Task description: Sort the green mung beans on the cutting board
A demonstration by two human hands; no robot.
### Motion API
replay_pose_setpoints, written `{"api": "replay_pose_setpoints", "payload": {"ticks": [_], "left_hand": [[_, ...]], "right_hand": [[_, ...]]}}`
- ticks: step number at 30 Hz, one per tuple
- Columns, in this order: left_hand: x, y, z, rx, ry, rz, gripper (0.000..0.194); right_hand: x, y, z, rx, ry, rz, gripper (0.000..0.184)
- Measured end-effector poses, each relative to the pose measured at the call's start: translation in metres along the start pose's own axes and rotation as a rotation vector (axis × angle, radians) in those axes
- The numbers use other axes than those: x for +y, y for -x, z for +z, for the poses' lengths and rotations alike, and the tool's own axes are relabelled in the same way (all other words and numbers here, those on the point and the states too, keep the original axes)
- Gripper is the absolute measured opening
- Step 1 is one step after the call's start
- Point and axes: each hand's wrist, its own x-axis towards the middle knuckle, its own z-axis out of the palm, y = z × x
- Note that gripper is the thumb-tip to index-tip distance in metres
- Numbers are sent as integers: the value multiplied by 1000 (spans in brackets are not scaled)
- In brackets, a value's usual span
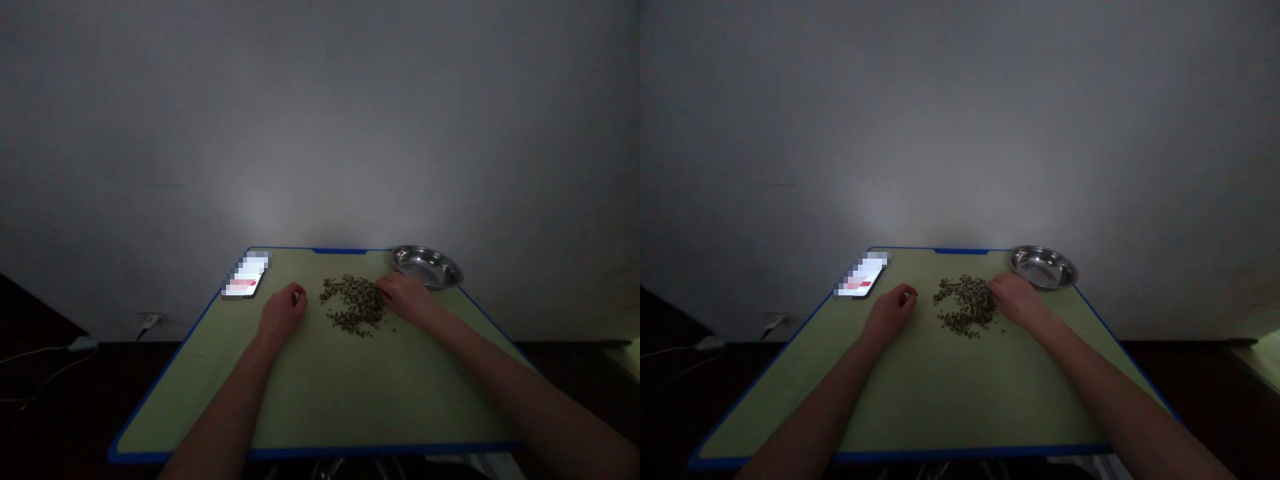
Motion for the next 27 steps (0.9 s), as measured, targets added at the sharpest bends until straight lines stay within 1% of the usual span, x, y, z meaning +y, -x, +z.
{"api": "replay_pose_setpoints", "payload": {"ticks": [5,9,13,18,23,25,27], "left_hand": [[1,0,0,-7,-3,-5,23],[1,0,-1,-12,-3,-1,23],[2,-1,0,-8,3,1,23],[2,-1,0,-5,13,3,23],[1,-1,0,-10,-5,9,22],[1,-1,0,-4,-6,12,22],[2,-1,-1,-7,-9,6,22]], "right_hand": [[-17,19,-3,9,-46,-37,21],[-29,32,-6,-1,-35,-89,21],[-36,43,-11,21,-35,-117,22],[-38,52,-21,51,-61,-112,22],[-39,60,-27,15,-80,-140,23],[-32,56,-29,24,-107,-118,24],[-20,45,-31,59,-140,-57,25]]}}
